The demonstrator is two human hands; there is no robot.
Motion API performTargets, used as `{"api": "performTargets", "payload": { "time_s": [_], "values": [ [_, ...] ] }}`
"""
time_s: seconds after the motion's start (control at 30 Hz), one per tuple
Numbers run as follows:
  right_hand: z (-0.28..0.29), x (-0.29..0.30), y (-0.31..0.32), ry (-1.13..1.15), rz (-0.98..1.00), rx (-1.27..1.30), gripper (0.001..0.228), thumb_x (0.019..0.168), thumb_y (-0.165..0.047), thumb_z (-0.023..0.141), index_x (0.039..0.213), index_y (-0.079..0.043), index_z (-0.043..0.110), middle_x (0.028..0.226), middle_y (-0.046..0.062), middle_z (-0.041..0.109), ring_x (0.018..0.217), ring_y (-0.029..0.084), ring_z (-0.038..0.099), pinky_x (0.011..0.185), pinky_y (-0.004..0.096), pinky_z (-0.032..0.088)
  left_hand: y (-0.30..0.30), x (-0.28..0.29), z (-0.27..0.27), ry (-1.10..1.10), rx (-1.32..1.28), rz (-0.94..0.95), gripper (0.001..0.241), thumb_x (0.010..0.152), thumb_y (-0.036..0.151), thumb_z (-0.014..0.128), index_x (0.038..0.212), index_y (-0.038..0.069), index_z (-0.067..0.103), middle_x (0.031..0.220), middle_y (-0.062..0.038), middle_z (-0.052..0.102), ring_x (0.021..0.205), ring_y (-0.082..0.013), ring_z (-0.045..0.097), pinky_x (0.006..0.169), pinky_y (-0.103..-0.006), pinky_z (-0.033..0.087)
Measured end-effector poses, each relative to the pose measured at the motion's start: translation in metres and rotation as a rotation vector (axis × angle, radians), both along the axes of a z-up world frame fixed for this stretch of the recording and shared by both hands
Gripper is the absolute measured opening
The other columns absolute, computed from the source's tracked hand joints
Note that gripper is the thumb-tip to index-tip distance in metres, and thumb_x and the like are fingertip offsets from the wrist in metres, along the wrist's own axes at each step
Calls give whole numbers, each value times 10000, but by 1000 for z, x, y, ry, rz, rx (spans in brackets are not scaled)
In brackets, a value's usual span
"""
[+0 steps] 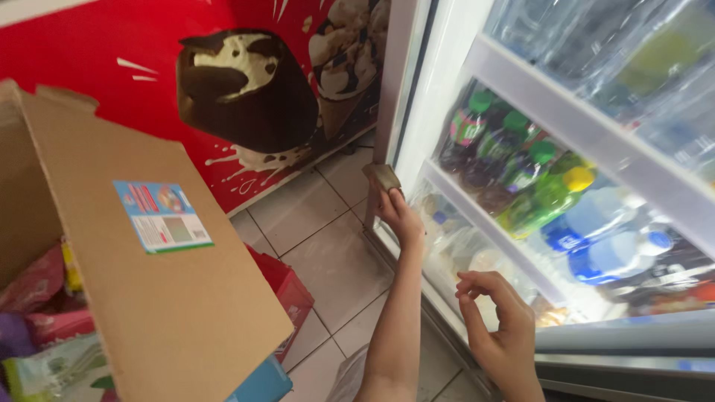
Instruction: The person uses a barcode scanner to scan several snack packages and places them on a shelf. Then the person uses a cloth to wipe the interior glass door and shelves of a commercial refrigerator, moving items aside as needed.
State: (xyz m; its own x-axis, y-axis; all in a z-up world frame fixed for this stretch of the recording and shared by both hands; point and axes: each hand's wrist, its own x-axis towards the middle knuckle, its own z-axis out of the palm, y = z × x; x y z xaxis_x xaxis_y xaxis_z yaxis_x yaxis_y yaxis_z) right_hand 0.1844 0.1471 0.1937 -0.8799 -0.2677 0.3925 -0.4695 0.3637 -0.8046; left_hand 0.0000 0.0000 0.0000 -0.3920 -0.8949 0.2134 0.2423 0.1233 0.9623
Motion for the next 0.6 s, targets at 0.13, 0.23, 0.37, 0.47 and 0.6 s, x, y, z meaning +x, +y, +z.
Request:
{"api": "performTargets", "payload": {
  "time_s": [0.13, 0.23, 0.37, 0.47, 0.6],
  "values": [
    [-48, 2, -5, -6, -56, 34, 260, 850, 55, 657, 1101, -5, 688, 905, 70, 706, 837, 157, 683, 797, 282, 526, 0, 1, -34, -1, 101, -89, 619, 1053, 293, 426, 1591, -3, 345, 1567, -253, 454, 1362, -384, 408, 1154, -408, 332],
    [-60, 0, -11, 4, -59, 9, 262, 865, 52, 655, 1119, -4, 684, 907, 65, 697, 847, 146, 686, 807, 276, 521, -7, -2, -49, 226, -57, -31, 569, 1078, 261, 428, 1546, -60, 381, 1645, -293, 345, 1510, -393, 393, 1230, -421, 303],
    [-80, -8, -9, -18, -67, -51, 241, 889, 50, 654, 1124, 3, 680, 930, 61, 697, 866, 140, 671, 830, 267, 521, -12, -16, -100, 164, -60, 47, 562, 1065, 257, 433, 1508, -89, 432, 1588, -300, 423, 1471, -395, 445, 1209, -421, 349],
    [-110, -6, -2, -33, -99, -63, 243, 893, 54, 652, 1131, 12, 672, 959, 59, 692, 879, 133, 660, 849, 261, 513, -14, -16, -169, -3, 189, 42, 555, 1038, 306, 457, 1450, -65, 499, 1459, -290, 567, 1330, -380, 585, 1115, -413, 446],
    [-133, -9, 2, -19, -106, -63, 257, 861, 51, 670, 1115, 9, 680, 926, 50, 695, 853, 125, 649, 843, 257, 508, -16, -7, -227, -502, 468, 23, 555, 1024, 396, 470, 1437, 31, 541, 1436, -225, 584, 1267, -379, 606, 1066, -409, 484]
  ]
}}
